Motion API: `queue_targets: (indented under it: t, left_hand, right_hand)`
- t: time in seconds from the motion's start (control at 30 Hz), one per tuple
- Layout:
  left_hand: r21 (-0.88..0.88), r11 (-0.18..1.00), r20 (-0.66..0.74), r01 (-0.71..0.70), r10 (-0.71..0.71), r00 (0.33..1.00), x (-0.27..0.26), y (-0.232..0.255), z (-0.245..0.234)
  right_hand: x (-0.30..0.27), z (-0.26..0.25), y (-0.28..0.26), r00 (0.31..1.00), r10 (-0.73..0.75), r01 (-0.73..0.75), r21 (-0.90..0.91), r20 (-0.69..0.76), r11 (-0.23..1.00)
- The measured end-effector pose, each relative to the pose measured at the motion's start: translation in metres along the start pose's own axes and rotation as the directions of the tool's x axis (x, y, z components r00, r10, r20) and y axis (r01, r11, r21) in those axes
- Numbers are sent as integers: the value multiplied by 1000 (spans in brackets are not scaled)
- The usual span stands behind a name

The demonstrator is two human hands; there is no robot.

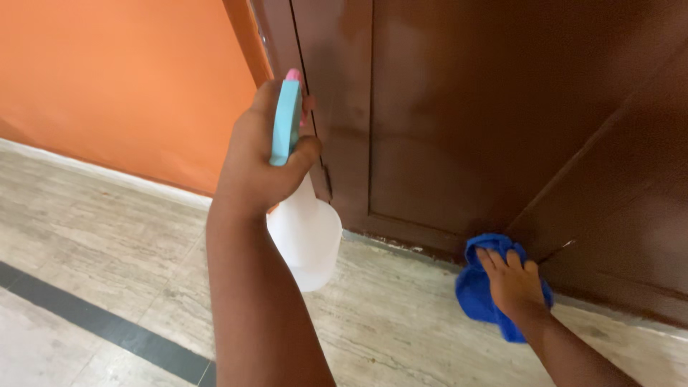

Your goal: The person cleans a brown wooden door using a spray bottle and a blue cloth. They spray the door surface and wipe it with the cloth, moving from the upper panels down to the bottom edge and back up, covering the entire door surface.

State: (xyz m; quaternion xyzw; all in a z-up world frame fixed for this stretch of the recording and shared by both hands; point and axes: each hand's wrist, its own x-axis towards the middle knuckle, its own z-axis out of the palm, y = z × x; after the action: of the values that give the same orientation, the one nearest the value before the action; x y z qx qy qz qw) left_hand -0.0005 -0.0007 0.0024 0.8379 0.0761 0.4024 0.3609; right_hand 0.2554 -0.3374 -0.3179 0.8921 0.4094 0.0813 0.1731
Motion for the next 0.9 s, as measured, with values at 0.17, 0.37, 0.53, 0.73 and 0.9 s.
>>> queue_targets:
  t: [0.17,0.37,0.53,0.73,0.9]
  left_hand:
    - [-28,1000,-11,-10,10,1000,1,4,1]
    - [-59,998,5,29,-29,1000,10,12,6]
    - [-86,996,-11,3,-4,1000,11,12,10]
    - [-116,993,10,-19,20,1000,13,7,14]
    - [-123,992,5,31,-31,1000,16,8,20]
  right_hand:
    - [17,-8,13,984,-32,-8,221,174,975]
    - [54,-120,35,989,-47,122,591,-141,797]
    - [67,-246,79,643,24,340,313,-765,887]
    - [99,-311,108,416,287,104,358,-863,928]
    - [162,-311,62,631,254,-99,249,-733,963]
